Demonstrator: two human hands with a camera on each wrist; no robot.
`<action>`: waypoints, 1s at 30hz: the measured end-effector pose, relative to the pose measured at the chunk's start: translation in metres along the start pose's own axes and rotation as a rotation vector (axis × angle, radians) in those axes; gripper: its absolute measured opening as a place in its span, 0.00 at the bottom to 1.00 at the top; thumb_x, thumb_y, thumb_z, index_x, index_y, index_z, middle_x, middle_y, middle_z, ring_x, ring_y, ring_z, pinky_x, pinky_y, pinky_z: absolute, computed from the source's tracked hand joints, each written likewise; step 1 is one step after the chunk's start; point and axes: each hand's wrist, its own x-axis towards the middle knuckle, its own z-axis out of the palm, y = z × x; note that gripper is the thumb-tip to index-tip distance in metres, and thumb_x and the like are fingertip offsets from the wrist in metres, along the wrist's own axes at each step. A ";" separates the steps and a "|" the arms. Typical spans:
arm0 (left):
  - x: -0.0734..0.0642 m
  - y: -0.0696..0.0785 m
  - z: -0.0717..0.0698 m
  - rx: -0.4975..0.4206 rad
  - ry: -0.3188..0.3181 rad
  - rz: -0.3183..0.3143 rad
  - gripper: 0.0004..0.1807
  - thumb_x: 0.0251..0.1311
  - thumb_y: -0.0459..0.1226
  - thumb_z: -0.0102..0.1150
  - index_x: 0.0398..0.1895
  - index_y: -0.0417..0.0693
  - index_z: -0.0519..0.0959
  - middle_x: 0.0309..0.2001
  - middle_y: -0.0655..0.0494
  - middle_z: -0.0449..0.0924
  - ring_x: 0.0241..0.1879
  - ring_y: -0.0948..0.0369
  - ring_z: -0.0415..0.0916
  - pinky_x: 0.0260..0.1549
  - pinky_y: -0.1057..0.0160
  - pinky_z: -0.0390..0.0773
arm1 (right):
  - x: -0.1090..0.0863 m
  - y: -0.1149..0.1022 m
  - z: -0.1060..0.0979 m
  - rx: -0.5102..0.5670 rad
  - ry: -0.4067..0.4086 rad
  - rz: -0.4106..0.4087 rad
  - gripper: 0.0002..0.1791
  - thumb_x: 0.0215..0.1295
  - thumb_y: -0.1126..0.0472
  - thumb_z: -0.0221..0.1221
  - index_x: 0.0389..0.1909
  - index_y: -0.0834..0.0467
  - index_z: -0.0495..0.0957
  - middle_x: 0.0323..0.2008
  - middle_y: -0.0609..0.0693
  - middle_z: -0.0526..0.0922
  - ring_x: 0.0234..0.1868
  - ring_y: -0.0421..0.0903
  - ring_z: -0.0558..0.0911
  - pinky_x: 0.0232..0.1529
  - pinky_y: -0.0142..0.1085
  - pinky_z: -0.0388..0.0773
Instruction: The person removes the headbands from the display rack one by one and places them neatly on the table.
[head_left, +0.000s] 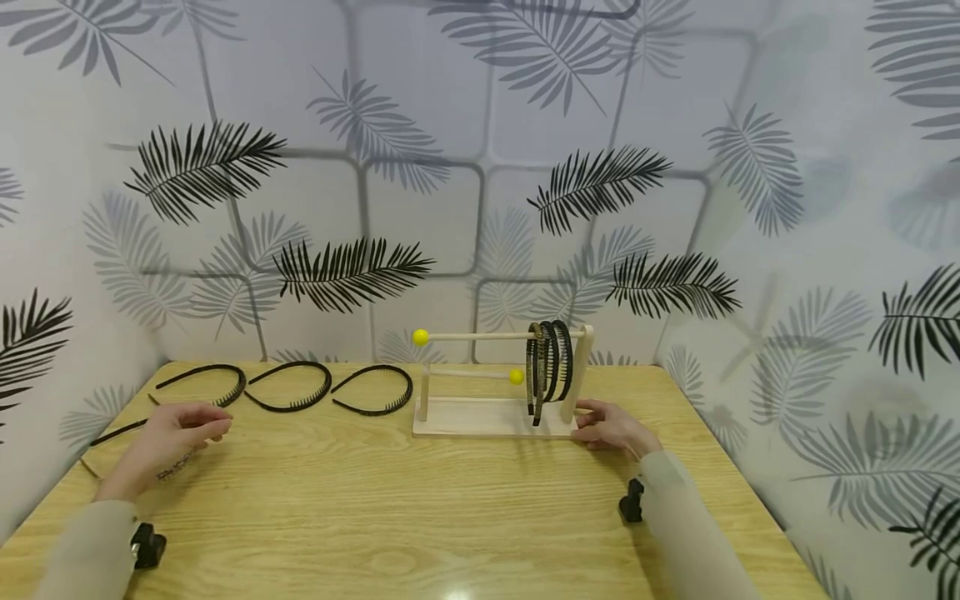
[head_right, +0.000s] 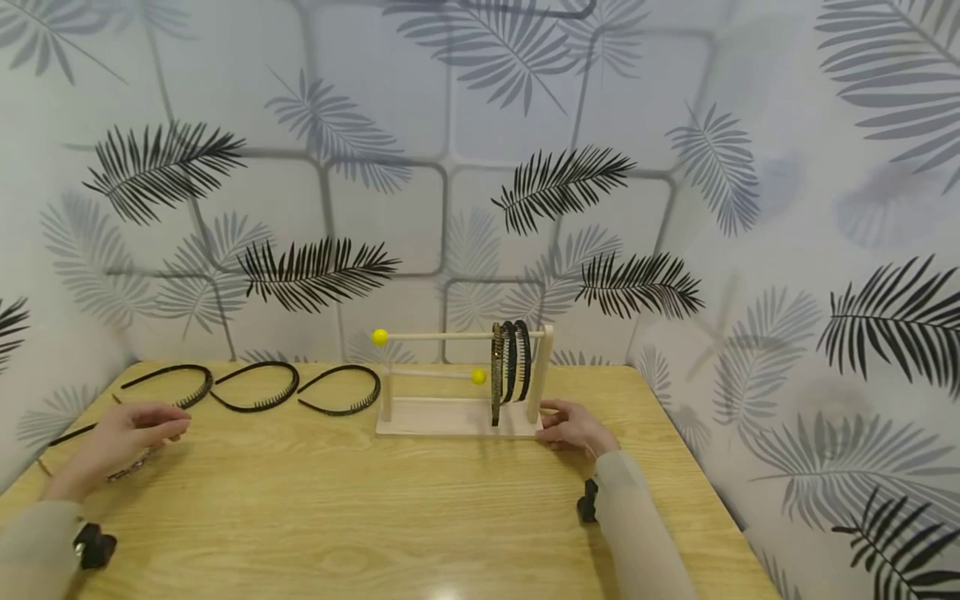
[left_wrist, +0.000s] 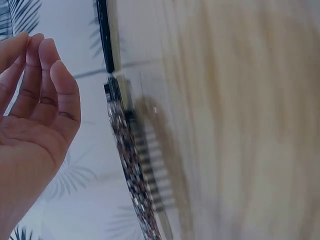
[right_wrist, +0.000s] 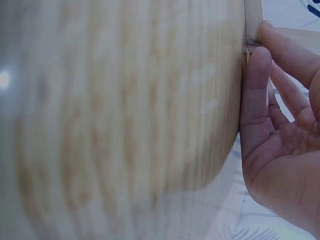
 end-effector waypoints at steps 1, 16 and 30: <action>0.001 0.002 0.002 -0.006 -0.004 0.007 0.26 0.69 0.48 0.57 0.57 0.33 0.77 0.43 0.49 0.84 0.37 0.69 0.79 0.36 0.61 0.82 | 0.000 0.000 0.000 -0.004 -0.001 -0.004 0.40 0.62 0.68 0.65 0.73 0.62 0.59 0.43 0.53 0.76 0.35 0.40 0.78 0.33 0.30 0.81; 0.016 0.033 0.036 -0.058 -0.041 0.088 0.22 0.72 0.44 0.52 0.57 0.33 0.76 0.44 0.41 0.82 0.38 0.63 0.80 0.38 0.59 0.82 | -0.001 0.000 0.000 -0.010 0.003 0.016 0.41 0.62 0.67 0.65 0.74 0.62 0.57 0.48 0.56 0.75 0.38 0.41 0.79 0.37 0.33 0.82; 0.036 0.058 0.076 -0.122 -0.059 0.145 0.22 0.75 0.46 0.47 0.54 0.36 0.78 0.38 0.39 0.82 0.35 0.60 0.80 0.36 0.57 0.82 | -0.003 -0.001 0.000 0.006 -0.012 -0.014 0.41 0.63 0.69 0.63 0.74 0.65 0.56 0.46 0.56 0.76 0.34 0.39 0.78 0.34 0.30 0.81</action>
